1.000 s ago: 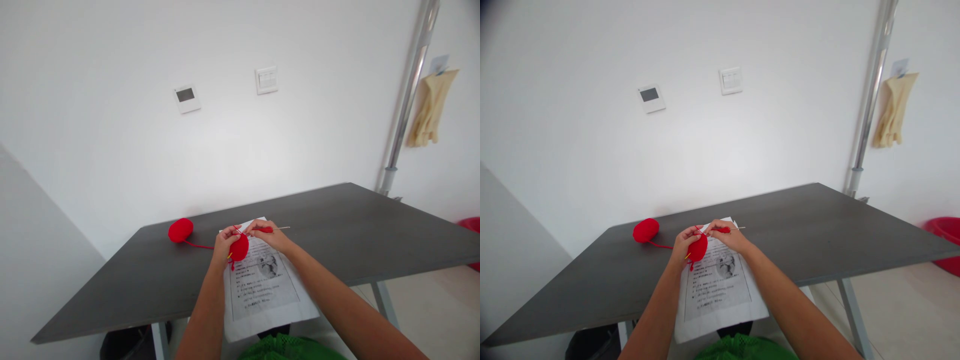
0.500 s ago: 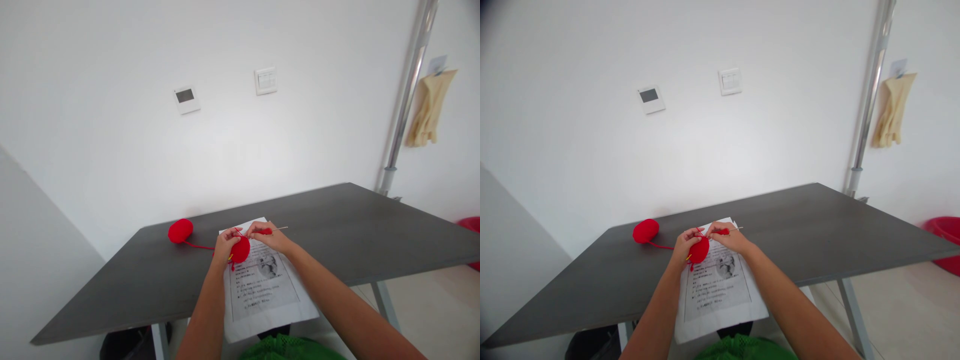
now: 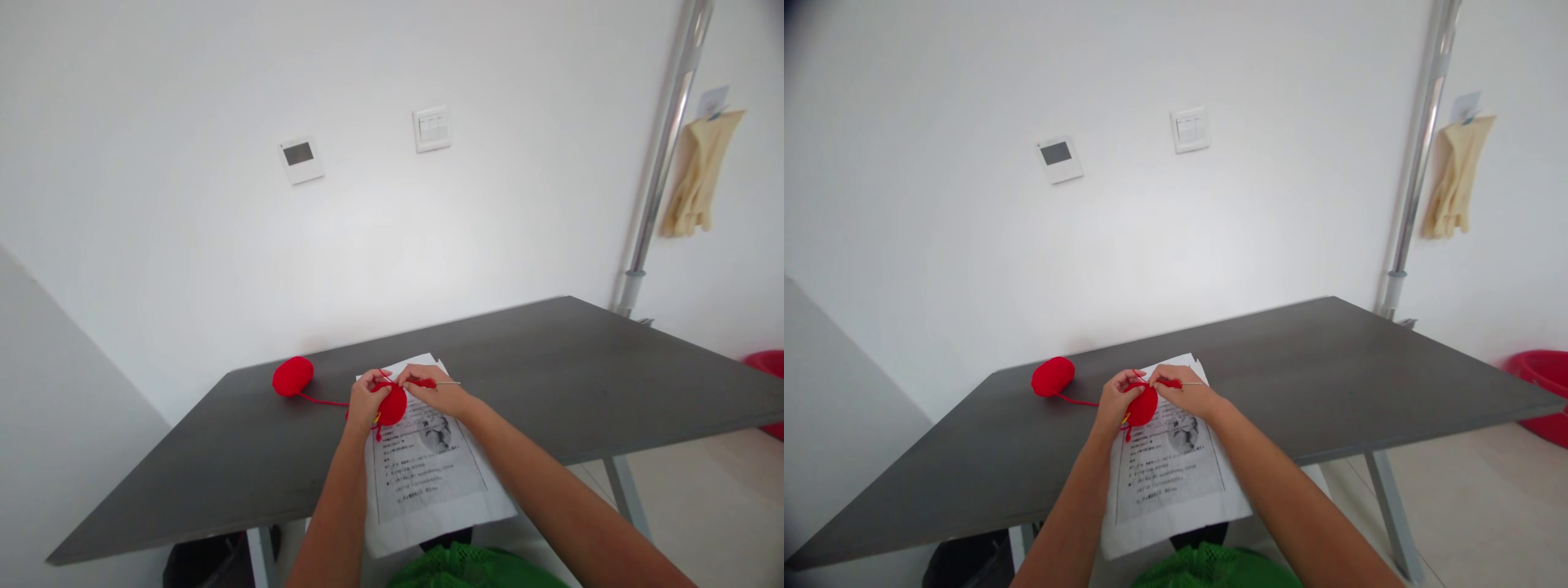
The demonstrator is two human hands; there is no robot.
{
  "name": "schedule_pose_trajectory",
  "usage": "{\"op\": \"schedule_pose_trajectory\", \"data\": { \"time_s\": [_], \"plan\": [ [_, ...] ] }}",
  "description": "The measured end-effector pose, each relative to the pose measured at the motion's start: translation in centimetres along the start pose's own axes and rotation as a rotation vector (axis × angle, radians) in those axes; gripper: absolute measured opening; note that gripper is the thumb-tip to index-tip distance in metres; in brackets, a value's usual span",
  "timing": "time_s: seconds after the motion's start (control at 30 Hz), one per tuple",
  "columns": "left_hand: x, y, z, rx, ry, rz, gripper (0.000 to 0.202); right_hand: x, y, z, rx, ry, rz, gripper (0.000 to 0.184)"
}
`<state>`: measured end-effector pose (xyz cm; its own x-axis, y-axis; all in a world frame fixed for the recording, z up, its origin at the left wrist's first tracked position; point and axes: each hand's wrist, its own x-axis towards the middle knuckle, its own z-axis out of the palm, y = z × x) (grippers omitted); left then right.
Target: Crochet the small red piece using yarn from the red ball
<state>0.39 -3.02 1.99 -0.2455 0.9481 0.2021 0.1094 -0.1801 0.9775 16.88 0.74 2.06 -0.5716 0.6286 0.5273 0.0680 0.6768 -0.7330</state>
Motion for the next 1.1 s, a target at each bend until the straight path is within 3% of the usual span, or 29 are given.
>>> {"op": "schedule_pose_trajectory", "data": {
  "time_s": [0.87, 1.1],
  "plan": [
    [0.4, -0.8, -0.1, 0.041, 0.036, 0.107, 0.019, -0.1, 0.5, 1.0, -0.279, -0.015, -0.297, 0.013],
    [0.1, -0.3, 0.5, -0.057, -0.022, 0.041, 0.029, 0.0, 0.2, 0.9, -0.309, 0.000, -0.314, 0.013]
  ]
}}
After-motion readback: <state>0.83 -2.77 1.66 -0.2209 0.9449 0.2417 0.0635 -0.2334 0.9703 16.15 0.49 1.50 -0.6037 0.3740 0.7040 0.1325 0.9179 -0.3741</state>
